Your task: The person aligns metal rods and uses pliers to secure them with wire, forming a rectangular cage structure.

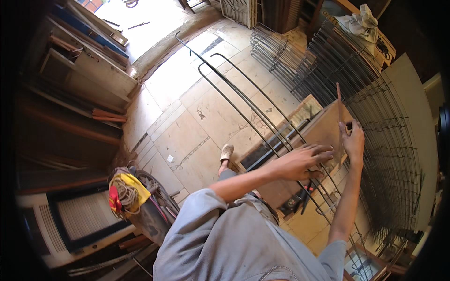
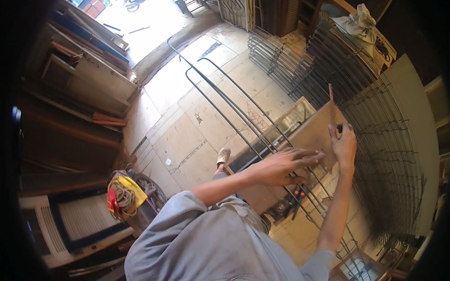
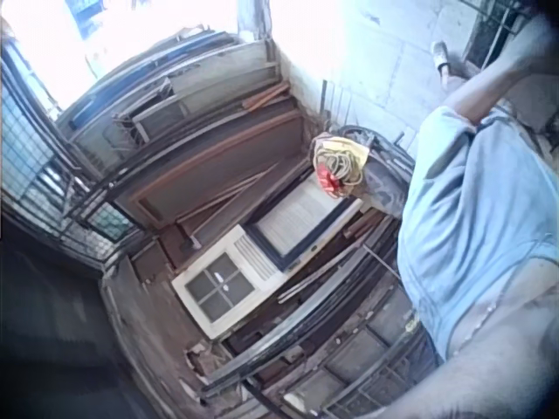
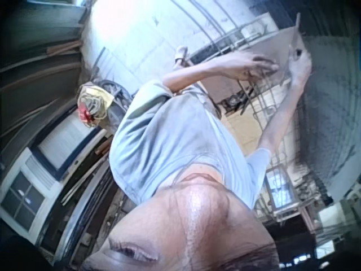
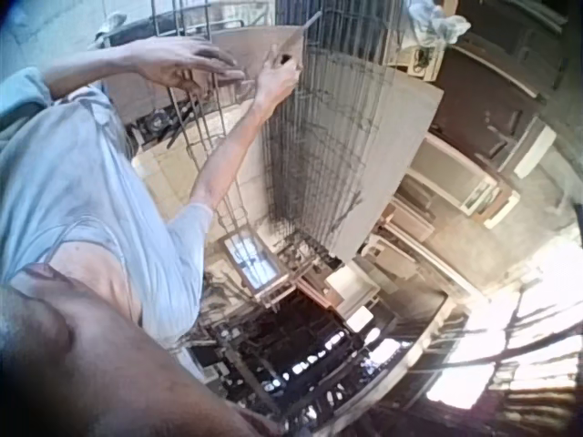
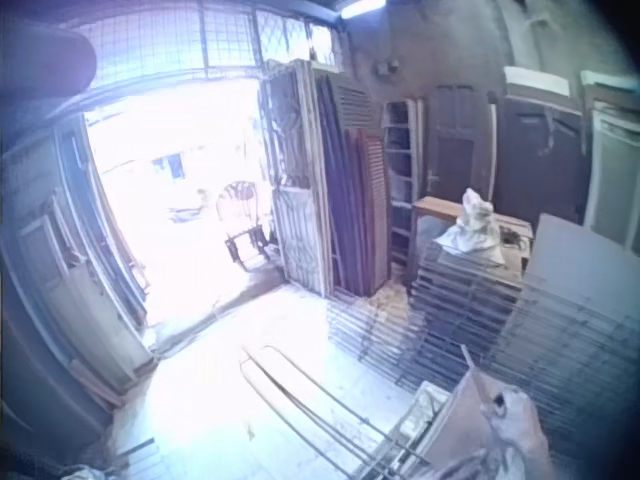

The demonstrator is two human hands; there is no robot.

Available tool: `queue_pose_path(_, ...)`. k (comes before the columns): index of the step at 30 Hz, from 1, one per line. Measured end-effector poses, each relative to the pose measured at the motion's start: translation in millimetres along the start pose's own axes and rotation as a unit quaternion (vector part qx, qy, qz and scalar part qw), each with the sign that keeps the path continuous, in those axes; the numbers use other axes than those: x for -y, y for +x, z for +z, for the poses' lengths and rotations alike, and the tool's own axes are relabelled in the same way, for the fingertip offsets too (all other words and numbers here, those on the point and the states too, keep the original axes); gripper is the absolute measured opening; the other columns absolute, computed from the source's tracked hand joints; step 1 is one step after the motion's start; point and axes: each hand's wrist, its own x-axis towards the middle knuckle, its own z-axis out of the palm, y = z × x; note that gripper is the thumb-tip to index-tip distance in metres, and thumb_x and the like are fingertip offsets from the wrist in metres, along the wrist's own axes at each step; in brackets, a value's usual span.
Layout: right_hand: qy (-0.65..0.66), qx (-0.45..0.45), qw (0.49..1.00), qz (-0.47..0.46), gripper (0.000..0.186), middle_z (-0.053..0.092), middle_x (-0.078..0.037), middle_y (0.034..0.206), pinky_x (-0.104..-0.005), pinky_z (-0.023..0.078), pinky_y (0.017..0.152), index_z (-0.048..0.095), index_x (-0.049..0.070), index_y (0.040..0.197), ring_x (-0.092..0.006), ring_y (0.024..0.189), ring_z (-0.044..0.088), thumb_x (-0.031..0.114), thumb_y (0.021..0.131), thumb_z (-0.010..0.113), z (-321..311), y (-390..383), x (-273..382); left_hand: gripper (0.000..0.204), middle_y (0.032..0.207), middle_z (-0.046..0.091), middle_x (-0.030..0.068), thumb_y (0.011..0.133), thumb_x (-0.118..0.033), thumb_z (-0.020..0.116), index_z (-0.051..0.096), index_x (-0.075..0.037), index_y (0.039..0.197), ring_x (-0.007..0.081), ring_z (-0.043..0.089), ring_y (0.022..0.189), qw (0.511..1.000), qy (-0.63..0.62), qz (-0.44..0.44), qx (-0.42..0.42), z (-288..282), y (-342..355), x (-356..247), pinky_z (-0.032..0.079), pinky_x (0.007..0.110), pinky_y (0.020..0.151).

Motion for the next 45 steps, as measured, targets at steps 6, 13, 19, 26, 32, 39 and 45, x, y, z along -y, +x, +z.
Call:
queue_pose_path(6,0.262,0.124,0.947,-0.137,0.028,0.063,-0.008,0.083,-0.0302,0.046,0.065,0.064,0.002,0.094,-0.0136,0.073,0.056,0.030,0.089,0.064,56.6,76.2,203.7,0.010,0.089,0.056,0.0055,0.086,0.002,0.057,0.055,0.000,0.095,0.0145,0.052,0.088,0.814,-0.003,-0.203,-0.544,-162.6,-110.8,52.0,0.042,0.027,0.082)
queue_pose_path(13,0.248,0.348,0.900,-0.090,0.062,0.064,-0.014,0.100,-0.0308,0.049,0.075,0.063,0.000,0.107,-0.0206,0.089,0.061,0.058,0.088,0.054,186.9,170.3,364.1,0.040,0.100,0.061,0.0114,0.096,-0.035,0.052,0.053,0.003,0.112,0.0179,0.060,0.086,0.775,-0.153,-0.363,-0.495,-281.0,-155.4,169.4,0.050,0.030,0.072)
queue_pose_path(19,0.248,0.500,0.827,-0.069,0.045,0.047,0.003,0.068,-0.0218,0.034,0.050,0.061,0.007,0.086,-0.0063,0.056,0.039,0.052,0.086,0.061,205.0,185.5,393.7,0.039,0.069,0.061,0.0092,0.094,-0.035,0.056,0.060,0.004,0.088,0.0120,0.058,0.054,0.763,-0.265,-0.408,-0.426,-310.4,-152.4,197.2,0.047,0.023,0.048)
queue_pose_path(26,0.302,0.490,0.818,-0.005,0.040,0.042,0.005,0.066,-0.0215,0.029,0.048,0.062,0.007,0.087,-0.0049,0.054,0.034,0.048,0.086,0.064,214.4,183.2,384.5,0.039,0.075,0.063,0.0112,0.093,-0.035,0.059,0.062,0.003,0.086,0.0121,0.058,0.058,0.791,-0.260,-0.424,-0.356,-320.0,-146.9,205.5,0.047,0.025,0.049)
queue_pose_path(32,0.214,0.411,0.873,-0.154,0.057,0.065,-0.013,0.076,-0.0383,0.047,0.059,0.068,0.001,0.097,-0.0226,0.064,0.057,0.056,0.082,0.060,254.8,190.2,373.9,0.030,0.070,0.053,0.0054,0.094,-0.031,0.056,0.060,-0.001,0.095,0.0119,0.053,0.056,0.782,-0.246,-0.396,-0.415,-308.5,-158.1,225.7,0.051,0.027,0.050)
queue_pose_path(39,0.270,0.458,0.843,-0.085,0.066,0.061,-0.022,0.111,-0.0421,0.054,0.081,0.060,-0.004,0.116,-0.0331,0.097,0.062,0.048,0.077,0.071,242.3,181.3,377.3,0.043,0.054,0.048,0.0045,0.090,-0.039,0.062,0.050,-0.003,0.069,0.0128,0.047,0.044,0.826,-0.208,-0.371,-0.370,-311.1,-144.9,209.1,0.037,0.025,0.043)
queue_pose_path(45,0.242,0.407,0.876,-0.090,0.056,0.067,-0.017,0.099,-0.0376,0.054,0.067,0.065,0.000,0.108,-0.0286,0.084,0.064,0.046,0.076,0.071,251.4,179.4,381.3,0.041,0.052,0.048,0.0038,0.087,-0.037,0.066,0.050,-0.004,0.069,0.0119,0.046,0.043,0.803,-0.188,-0.391,-0.407,-308.9,-142.9,199.9,0.035,0.024,0.042)
